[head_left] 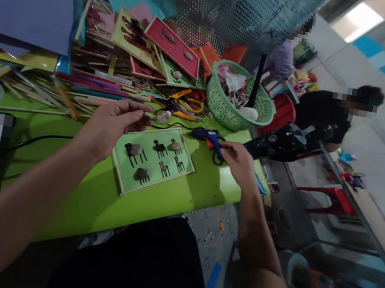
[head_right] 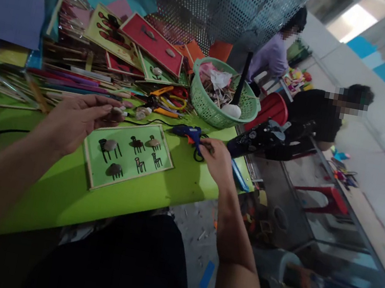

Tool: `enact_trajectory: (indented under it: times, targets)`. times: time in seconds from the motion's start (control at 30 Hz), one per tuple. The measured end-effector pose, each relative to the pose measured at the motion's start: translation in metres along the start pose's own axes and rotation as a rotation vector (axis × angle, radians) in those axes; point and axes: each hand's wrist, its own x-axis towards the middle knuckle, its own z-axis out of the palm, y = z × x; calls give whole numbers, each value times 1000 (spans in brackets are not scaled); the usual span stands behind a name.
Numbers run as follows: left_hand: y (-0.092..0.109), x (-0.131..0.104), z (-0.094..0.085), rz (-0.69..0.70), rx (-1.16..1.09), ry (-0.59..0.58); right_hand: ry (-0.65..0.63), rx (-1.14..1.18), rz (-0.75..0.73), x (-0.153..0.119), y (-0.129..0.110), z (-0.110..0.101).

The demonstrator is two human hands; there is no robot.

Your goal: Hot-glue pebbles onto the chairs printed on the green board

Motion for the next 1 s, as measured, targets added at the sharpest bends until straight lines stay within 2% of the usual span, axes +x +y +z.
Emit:
enact_trajectory:
  times: [0.07,0.23,0.37,0.47,0.6,0.67,0.77,1.0]
  targets:
    - [0,1,-3,5,21,9,26,-81,0,14,2,11]
    - [2,0,-2,-17,64,8,-72,-89,163,29,12,22]
    - [1,1,-1,-16,64,-6,-139,101,267,35,16,26]
    - [-1,3,-3,-9,65,5,-134,281,317,37,10,21]
    - [-2,5,-4,-15,78,22,-81,460,310,26,-6,2]
    - [-1,5,-3,-24,86,39,-98,589,307,16,-13,-7]
    - [-1,5,-1,-2,76,58,-189,706,286,1,-21,-14]
    - [-5,7,-3,105,81,32,-415,697,294,-20,-41,-8]
